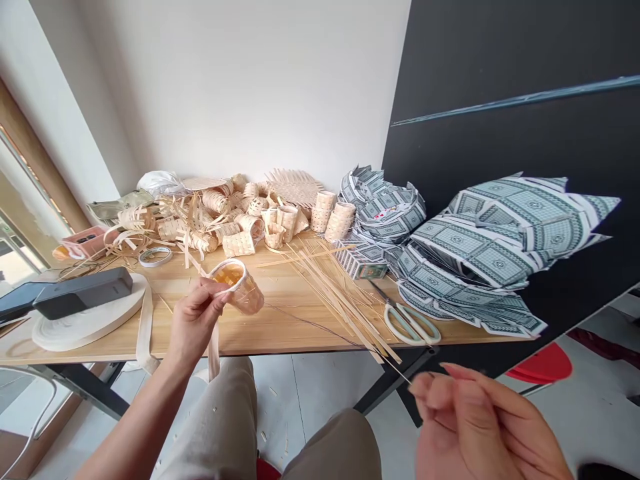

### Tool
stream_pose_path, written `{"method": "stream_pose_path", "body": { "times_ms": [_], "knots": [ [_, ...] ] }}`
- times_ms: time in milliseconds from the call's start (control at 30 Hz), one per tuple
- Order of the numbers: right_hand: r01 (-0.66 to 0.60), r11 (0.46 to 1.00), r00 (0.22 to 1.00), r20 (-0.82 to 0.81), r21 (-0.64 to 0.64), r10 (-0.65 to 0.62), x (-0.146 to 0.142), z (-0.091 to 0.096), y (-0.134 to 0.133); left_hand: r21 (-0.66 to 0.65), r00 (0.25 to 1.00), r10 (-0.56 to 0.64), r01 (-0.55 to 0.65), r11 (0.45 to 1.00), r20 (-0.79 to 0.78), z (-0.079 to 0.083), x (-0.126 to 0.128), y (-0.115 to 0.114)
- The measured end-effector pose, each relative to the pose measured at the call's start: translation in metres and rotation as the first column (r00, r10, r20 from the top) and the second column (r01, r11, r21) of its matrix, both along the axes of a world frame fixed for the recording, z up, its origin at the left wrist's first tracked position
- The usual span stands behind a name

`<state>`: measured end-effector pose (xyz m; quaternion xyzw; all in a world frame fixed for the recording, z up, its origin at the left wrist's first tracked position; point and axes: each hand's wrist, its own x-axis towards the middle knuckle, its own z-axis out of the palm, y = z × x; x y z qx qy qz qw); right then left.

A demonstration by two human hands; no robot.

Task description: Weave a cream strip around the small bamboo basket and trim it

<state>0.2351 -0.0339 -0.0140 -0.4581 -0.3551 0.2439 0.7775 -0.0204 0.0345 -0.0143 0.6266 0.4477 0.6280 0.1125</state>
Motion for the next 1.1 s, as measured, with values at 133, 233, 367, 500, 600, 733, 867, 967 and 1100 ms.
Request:
{"method": "stream_pose_path", "body": {
  "times_ms": [133,233,367,500,600,733,867,967,1100],
  "knots": [
    [-0.133,0.989,0.892,0.426,-0.070,0.150,-0.031,0.002,0.007,-0.144,0.938,-0.220,0.265,0.953,0.267,-0.001,0.011,-0.005],
    [-0.236,0.971,0.675,0.726,0.042,0.133,-0.060,0.007,0.015,-0.158,0.859,-0.317,0.406,0.900,0.402,-0.002,0.020,-0.009],
    [-0.199,0.966,0.507,0.861,0.164,-0.042,-0.084,0.017,0.025,-0.159,0.800,-0.361,0.483,0.861,0.479,-0.002,0.026,-0.014],
    [-0.152,0.967,0.471,0.875,0.204,-0.110,-0.088,0.018,0.028,-0.158,0.791,-0.374,0.499,0.852,0.484,-0.002,0.027,-0.017],
    [-0.137,0.960,0.437,0.885,0.243,-0.162,-0.087,0.016,0.028,-0.151,0.797,-0.382,0.499,0.854,0.469,-0.003,0.028,-0.017],
    [-0.126,0.949,0.387,0.895,0.289,-0.221,-0.087,0.016,0.029,-0.145,0.821,-0.390,0.483,0.863,0.417,-0.005,0.029,-0.017],
    [-0.123,0.947,0.365,0.901,0.298,-0.236,-0.087,0.018,0.030,-0.116,0.854,-0.385,0.447,0.887,0.351,-0.004,0.029,-0.017],
    [-0.129,0.943,0.361,0.901,0.306,-0.242,-0.088,0.018,0.031,-0.092,0.881,-0.362,0.406,0.909,0.305,-0.003,0.029,-0.018],
    [-0.121,0.941,0.366,0.896,0.316,-0.253,-0.089,0.017,0.030,-0.076,0.907,-0.337,0.366,0.928,0.253,0.000,0.029,-0.019]
  ]
}}
